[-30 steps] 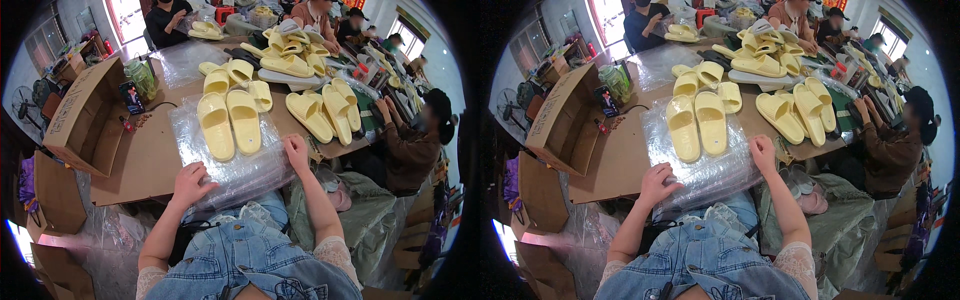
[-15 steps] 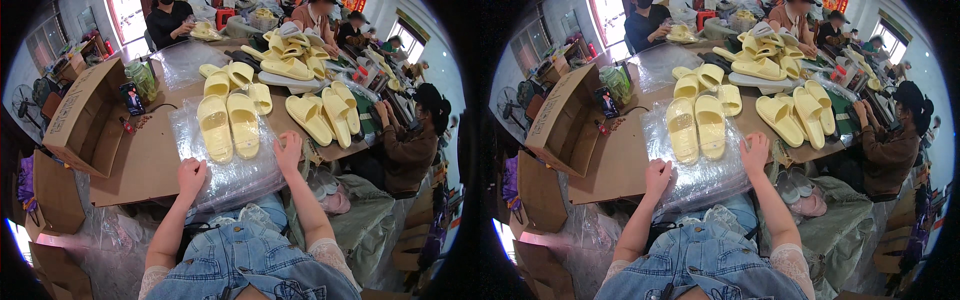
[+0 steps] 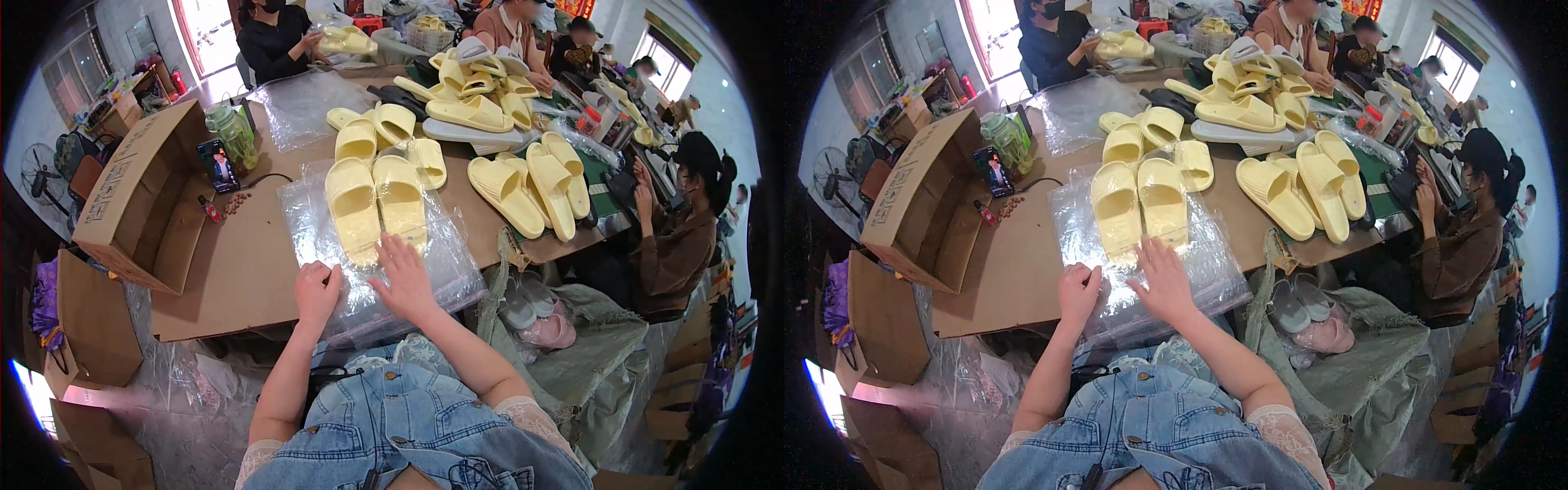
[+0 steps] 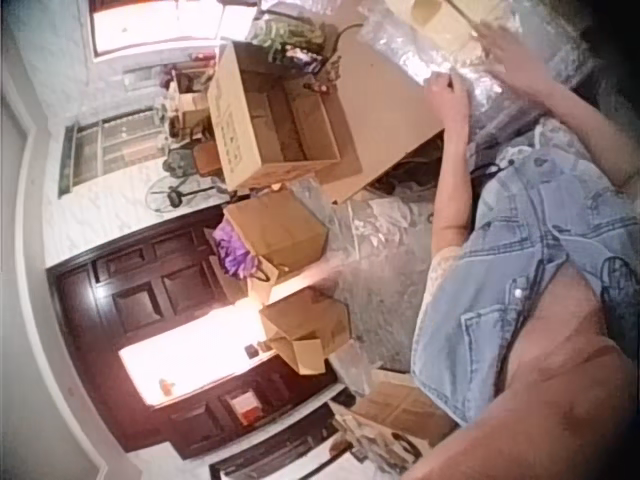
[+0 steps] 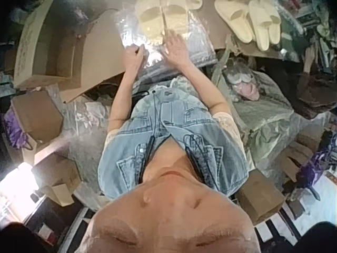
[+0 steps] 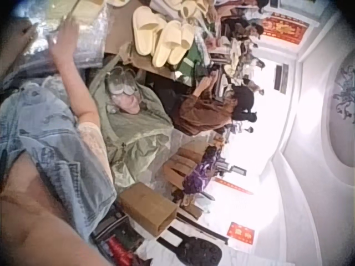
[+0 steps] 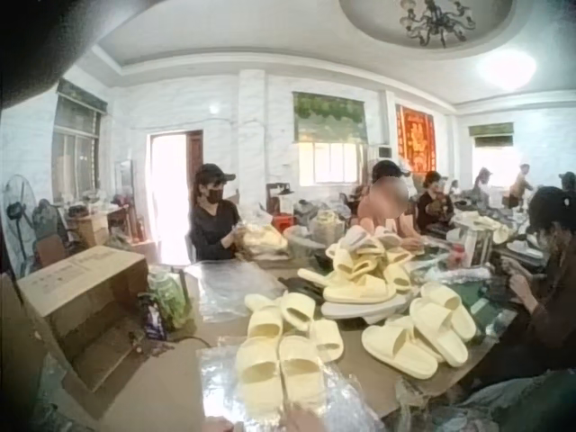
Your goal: The person wraps pairs of yellow and white plastic slippers in clear plastic bags at a factory workstation. They pick up slippers from a pile, place them into bags, and set the packaged items aside.
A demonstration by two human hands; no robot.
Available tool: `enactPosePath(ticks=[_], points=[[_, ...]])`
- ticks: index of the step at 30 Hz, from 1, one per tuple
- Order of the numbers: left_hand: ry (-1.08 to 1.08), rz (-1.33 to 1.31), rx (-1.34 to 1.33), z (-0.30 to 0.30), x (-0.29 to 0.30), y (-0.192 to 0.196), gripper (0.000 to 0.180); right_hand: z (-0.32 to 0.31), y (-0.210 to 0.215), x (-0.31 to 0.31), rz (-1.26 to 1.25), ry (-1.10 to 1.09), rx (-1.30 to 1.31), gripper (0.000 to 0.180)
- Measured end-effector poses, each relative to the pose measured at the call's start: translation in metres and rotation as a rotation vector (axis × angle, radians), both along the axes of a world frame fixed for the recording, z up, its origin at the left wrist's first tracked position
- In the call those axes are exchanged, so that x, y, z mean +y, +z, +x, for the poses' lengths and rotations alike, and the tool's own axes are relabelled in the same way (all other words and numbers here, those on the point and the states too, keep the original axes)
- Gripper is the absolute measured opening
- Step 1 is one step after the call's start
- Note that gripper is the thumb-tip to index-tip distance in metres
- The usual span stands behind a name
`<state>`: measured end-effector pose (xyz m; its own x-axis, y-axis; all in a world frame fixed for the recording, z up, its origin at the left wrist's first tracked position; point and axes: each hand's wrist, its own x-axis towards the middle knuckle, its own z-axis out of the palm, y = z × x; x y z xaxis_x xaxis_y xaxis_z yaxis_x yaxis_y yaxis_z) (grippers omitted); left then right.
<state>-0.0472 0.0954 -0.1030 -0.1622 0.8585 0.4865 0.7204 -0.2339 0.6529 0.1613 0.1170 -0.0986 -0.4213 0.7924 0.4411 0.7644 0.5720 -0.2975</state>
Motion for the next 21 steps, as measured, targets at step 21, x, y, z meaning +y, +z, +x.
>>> enactPosePath(ticks=[21], points=[[0.011,0.047,0.092,0.000,-0.001,-0.007,0.028,-0.035,0.005,-0.025,-0.049,0.304,0.042,0.071]])
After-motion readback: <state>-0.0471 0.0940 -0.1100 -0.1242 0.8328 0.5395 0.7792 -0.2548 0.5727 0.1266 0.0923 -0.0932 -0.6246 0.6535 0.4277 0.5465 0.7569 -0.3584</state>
